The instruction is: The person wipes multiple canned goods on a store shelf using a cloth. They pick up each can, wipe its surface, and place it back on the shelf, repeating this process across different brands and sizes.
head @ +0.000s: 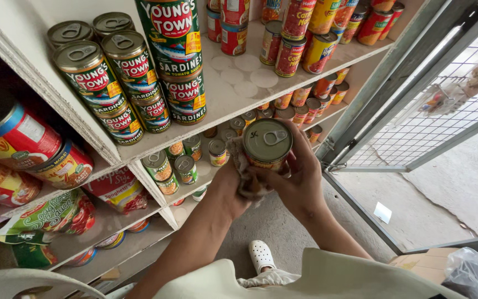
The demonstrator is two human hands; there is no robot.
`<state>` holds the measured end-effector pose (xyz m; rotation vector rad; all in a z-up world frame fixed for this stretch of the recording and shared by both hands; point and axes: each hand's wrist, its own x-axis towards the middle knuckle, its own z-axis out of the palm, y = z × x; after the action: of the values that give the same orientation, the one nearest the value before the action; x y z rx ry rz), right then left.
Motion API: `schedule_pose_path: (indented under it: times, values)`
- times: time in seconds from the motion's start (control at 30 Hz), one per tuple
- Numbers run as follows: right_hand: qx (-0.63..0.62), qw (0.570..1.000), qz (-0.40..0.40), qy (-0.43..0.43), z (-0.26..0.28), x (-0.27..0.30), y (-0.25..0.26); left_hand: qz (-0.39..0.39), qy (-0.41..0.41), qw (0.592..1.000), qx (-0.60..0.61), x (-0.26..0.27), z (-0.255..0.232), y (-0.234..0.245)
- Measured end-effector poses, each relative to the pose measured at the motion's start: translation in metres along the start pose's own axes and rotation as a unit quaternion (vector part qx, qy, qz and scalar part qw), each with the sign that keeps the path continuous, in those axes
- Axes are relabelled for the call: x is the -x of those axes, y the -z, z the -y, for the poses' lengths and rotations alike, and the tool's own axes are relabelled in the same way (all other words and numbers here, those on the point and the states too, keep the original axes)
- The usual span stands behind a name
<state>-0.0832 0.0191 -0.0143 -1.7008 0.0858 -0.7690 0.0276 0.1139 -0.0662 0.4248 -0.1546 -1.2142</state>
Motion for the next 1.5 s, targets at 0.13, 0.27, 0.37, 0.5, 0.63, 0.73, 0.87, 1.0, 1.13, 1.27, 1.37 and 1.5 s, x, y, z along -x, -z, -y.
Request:
schedule_pose_path:
  times: [0.13, 0.27, 0.37, 0.5, 0.63, 0.73, 0.87, 1.0, 1.13, 1.27, 1.37, 1.5]
  values:
    - [-0.019, 1.0, -0.001, -0.011, -0.005, 0.005, 0.0, -0.247, 0.01, 0.957, -0.151, 0.006, 0.005, 0.003]
    - [-0.087, 0.984, -0.014, -0.153, -0.018, 0.01, 0.015, -0.32, -0.007, 0.914, -0.249, 0.014, 0.019, 0.007]
    - [-0.093, 0.977, -0.07, -0.181, -0.029, 0.022, 0.029, -0.324, -0.107, 0.815, -0.468, 0.017, 0.016, 0.006]
    - [-0.215, 0.936, -0.145, -0.236, -0.036, 0.04, 0.037, -0.247, -0.245, 0.801, -0.488, 0.017, 0.003, -0.005]
    - [-0.337, 0.893, -0.052, -0.293, -0.03, 0.049, 0.024, -0.095, -0.321, 0.756, -0.562, 0.028, 0.014, -0.031]
    - [-0.369, 0.845, -0.034, -0.385, -0.015, 0.049, 0.003, -0.159, -0.275, 0.66, -0.681, 0.046, 0.017, -0.049]
    - [-0.4, 0.805, -0.044, -0.437, 0.007, 0.045, -0.033, -0.119, -0.368, 0.487, -0.783, 0.095, 0.007, -0.059]
    - [-0.497, 0.799, 0.066, -0.332, 0.017, 0.051, -0.068, -0.118, -0.438, 0.333, -0.827, 0.148, 0.008, -0.056]
    - [-0.526, 0.75, 0.141, -0.376, 0.014, 0.063, -0.116, -0.161, -0.452, 0.394, -0.784, 0.204, -0.002, -0.042]
    - [-0.489, 0.737, 0.194, -0.425, 0.007, 0.077, -0.168, -0.248, -0.481, 0.52, -0.661, 0.257, -0.012, -0.02]
    - [-0.43, 0.747, 0.253, -0.44, 0.003, 0.082, -0.199, -0.334, -0.476, 0.573, -0.578, 0.29, -0.026, 0.005]
    - [-0.438, 0.724, 0.317, -0.43, 0.005, 0.08, -0.237, -0.463, -0.437, 0.499, -0.588, 0.341, -0.044, 0.043]
